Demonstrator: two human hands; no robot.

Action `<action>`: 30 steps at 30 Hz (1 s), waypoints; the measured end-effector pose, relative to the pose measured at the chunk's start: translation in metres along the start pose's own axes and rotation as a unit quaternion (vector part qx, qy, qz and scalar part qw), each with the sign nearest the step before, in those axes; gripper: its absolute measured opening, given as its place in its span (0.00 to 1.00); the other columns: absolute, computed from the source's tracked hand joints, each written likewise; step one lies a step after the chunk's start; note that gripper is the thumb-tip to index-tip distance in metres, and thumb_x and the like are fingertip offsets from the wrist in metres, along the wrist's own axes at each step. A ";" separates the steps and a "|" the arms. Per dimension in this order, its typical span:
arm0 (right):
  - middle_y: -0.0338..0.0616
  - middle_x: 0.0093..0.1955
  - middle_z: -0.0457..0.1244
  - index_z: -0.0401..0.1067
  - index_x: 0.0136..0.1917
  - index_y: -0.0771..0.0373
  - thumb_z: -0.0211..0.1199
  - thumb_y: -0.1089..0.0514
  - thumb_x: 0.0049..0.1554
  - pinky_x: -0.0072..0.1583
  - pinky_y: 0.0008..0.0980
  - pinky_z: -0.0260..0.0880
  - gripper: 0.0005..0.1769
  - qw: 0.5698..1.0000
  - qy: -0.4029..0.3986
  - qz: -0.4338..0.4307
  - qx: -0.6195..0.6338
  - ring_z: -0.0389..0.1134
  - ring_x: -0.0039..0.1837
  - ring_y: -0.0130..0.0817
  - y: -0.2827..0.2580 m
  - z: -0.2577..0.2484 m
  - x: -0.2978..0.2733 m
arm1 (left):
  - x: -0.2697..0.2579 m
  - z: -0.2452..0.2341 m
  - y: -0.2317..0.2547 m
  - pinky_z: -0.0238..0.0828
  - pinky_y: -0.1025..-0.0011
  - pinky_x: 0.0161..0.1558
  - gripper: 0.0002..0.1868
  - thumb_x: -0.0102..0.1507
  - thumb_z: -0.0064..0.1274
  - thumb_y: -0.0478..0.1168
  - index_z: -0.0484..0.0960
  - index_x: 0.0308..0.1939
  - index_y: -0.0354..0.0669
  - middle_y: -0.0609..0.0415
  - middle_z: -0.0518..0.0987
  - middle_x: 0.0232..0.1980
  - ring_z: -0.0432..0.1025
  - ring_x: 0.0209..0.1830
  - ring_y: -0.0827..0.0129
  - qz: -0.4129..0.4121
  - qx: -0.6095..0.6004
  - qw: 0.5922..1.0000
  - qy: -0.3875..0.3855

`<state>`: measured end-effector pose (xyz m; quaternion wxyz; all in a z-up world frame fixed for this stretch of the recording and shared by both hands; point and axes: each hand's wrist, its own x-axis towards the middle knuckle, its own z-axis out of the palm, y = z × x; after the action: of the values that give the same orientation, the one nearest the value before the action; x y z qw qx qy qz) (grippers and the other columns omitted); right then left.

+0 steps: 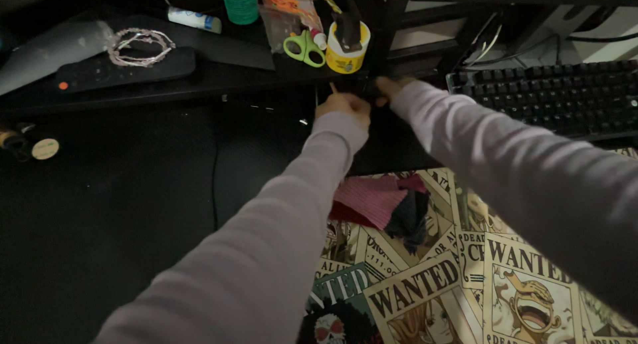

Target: The person unrolls a desk mat on a desk, connects cables behind a monitor, and wipes down the computer screen, keyboard, and desk surface with a cloth.

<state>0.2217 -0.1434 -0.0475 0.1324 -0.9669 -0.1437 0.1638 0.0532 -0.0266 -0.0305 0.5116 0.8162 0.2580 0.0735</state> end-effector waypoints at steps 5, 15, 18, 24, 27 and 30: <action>0.49 0.52 0.73 0.81 0.54 0.59 0.65 0.41 0.59 0.59 0.39 0.70 0.22 0.994 0.036 0.003 0.104 0.72 0.55 0.43 -0.011 -0.021 -0.031 | 0.011 0.016 0.002 0.77 0.63 0.53 0.16 0.62 0.55 0.52 0.89 0.46 0.49 0.44 0.86 0.44 0.81 0.47 0.53 -0.045 -0.005 0.999 0.028; 0.43 0.42 0.73 0.83 0.45 0.59 0.78 0.52 0.50 0.50 0.32 0.76 0.12 0.967 0.162 -0.058 0.190 0.74 0.42 0.35 -0.028 -0.010 -0.064 | 0.026 0.035 -0.008 0.80 0.64 0.52 0.15 0.61 0.54 0.50 0.89 0.46 0.51 0.45 0.88 0.43 0.84 0.45 0.55 -0.113 -0.061 0.992 0.005; 0.44 0.44 0.73 0.84 0.47 0.58 0.76 0.53 0.50 0.51 0.30 0.75 0.12 0.974 0.151 -0.030 0.164 0.75 0.45 0.33 -0.015 0.010 -0.040 | 0.037 0.043 -0.012 0.72 0.62 0.61 0.16 0.64 0.52 0.50 0.89 0.51 0.57 0.48 0.85 0.53 0.77 0.57 0.52 -0.065 0.013 0.998 -0.008; 0.43 0.55 0.75 0.79 0.58 0.53 0.60 0.59 0.50 0.50 0.31 0.79 0.21 0.867 0.125 0.094 0.474 0.80 0.50 0.32 0.013 0.024 -0.003 | 0.058 0.080 -0.042 0.63 0.59 0.65 0.29 0.61 0.51 0.40 0.75 0.66 0.67 0.55 0.73 0.67 0.70 0.65 0.53 -0.164 -0.057 0.984 -0.036; 0.43 0.56 0.73 0.79 0.58 0.53 0.63 0.52 0.50 0.54 0.33 0.76 0.21 0.931 0.111 0.087 0.337 0.77 0.54 0.35 0.007 -0.007 -0.042 | 0.083 0.095 -0.073 0.72 0.68 0.60 0.22 0.60 0.59 0.42 0.83 0.59 0.46 0.46 0.84 0.56 0.79 0.55 0.58 -0.001 -0.118 0.993 -0.003; 0.44 0.58 0.71 0.79 0.59 0.53 0.67 0.40 0.51 0.61 0.36 0.71 0.26 0.996 0.009 0.072 0.057 0.73 0.59 0.40 -0.006 -0.037 -0.125 | 0.093 0.086 -0.091 0.80 0.66 0.43 0.19 0.57 0.57 0.36 0.90 0.51 0.38 0.42 0.89 0.46 0.82 0.40 0.55 -0.067 -0.331 0.941 -0.029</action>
<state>0.1205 -0.1858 0.0227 0.1766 -0.9671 -0.0632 0.1716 0.1346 -0.0172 -0.1633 0.7640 0.5834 0.2585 0.0962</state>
